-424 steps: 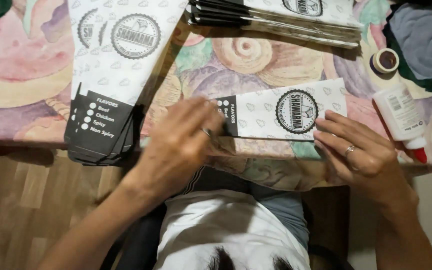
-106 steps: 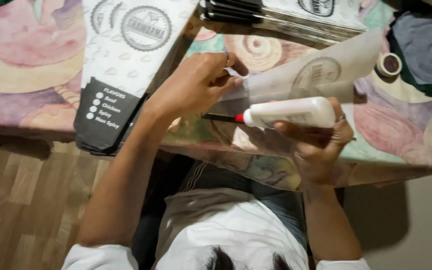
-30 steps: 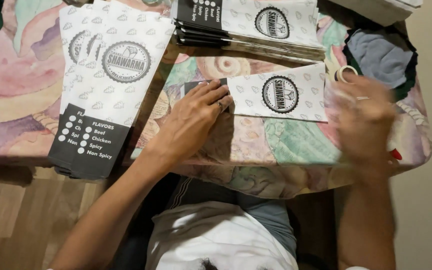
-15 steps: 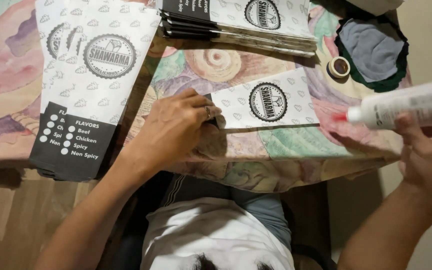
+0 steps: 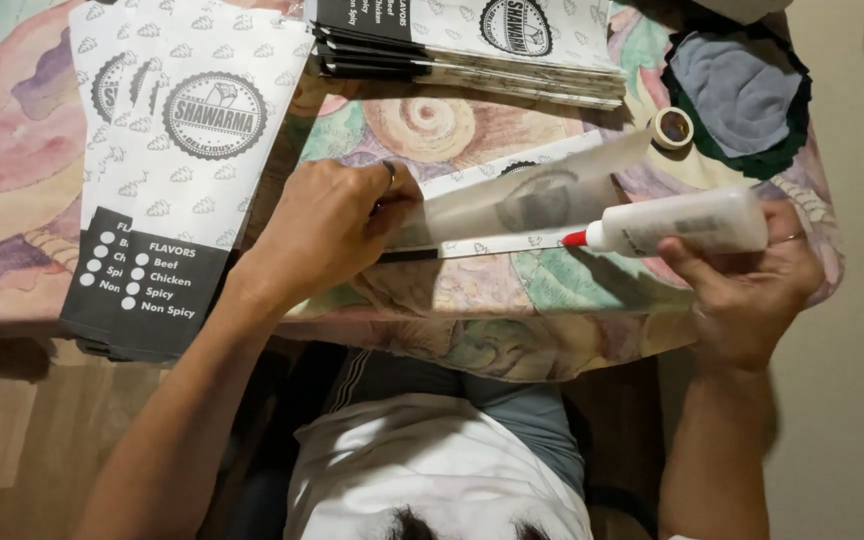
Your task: The person assembles flat-pack paper boxes by applying glue to the edges, folding the panels, and pressing them together. They handle multiple boxes one at a time, stacking completed units on the table.
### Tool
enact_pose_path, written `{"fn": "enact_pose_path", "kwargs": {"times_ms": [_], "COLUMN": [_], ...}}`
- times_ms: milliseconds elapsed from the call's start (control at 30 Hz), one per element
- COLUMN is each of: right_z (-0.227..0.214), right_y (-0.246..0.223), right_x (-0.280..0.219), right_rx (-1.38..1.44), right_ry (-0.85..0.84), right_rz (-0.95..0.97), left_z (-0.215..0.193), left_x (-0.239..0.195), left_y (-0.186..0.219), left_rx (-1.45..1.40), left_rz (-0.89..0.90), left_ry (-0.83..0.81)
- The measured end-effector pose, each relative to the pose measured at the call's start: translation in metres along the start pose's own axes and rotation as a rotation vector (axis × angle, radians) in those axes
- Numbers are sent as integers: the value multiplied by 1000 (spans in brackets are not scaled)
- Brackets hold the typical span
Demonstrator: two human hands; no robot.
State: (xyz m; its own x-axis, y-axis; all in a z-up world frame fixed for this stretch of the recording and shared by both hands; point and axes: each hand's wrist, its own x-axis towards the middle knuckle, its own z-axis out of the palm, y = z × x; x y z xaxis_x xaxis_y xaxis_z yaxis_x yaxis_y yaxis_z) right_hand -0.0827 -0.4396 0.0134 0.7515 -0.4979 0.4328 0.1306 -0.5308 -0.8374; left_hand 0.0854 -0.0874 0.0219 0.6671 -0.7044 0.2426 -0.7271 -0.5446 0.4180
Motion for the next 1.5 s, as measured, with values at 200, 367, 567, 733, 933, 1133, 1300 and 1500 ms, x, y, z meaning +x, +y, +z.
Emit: {"fn": "enact_pose_path", "kwargs": {"times_ms": [200,367,567,733,933,1133,1300,1500], "right_z": [-40,-49,-11,56,119,159,137,116], "right_y": [37,34,29,-20,-48,-75,-70,-92], "right_x": [13,15,4,-15,-29,-40,-51,-58], "right_rx": [-155,-249,-83,-36,133,301,421,741], "right_ry": [54,6,18,-20,-154,-235,-49,-576], "right_rz": [-152,-279,-191,7,-152,-130,296,271], "left_z": [-3,-9,-10,-12,-13,-24,-21,-15], "left_x": [1,5,8,9,12,13,7,-24], "left_y": [-3,-1,-4,-4,-9,-5,-8,31], "left_rx": [-97,-139,-176,-203,-281,-350,-304,-131], "left_rz": [-32,-108,-101,-100,-133,-239,-118,155], "left_ry": [-1,-53,-30,1,-20,-92,-56,4]}}
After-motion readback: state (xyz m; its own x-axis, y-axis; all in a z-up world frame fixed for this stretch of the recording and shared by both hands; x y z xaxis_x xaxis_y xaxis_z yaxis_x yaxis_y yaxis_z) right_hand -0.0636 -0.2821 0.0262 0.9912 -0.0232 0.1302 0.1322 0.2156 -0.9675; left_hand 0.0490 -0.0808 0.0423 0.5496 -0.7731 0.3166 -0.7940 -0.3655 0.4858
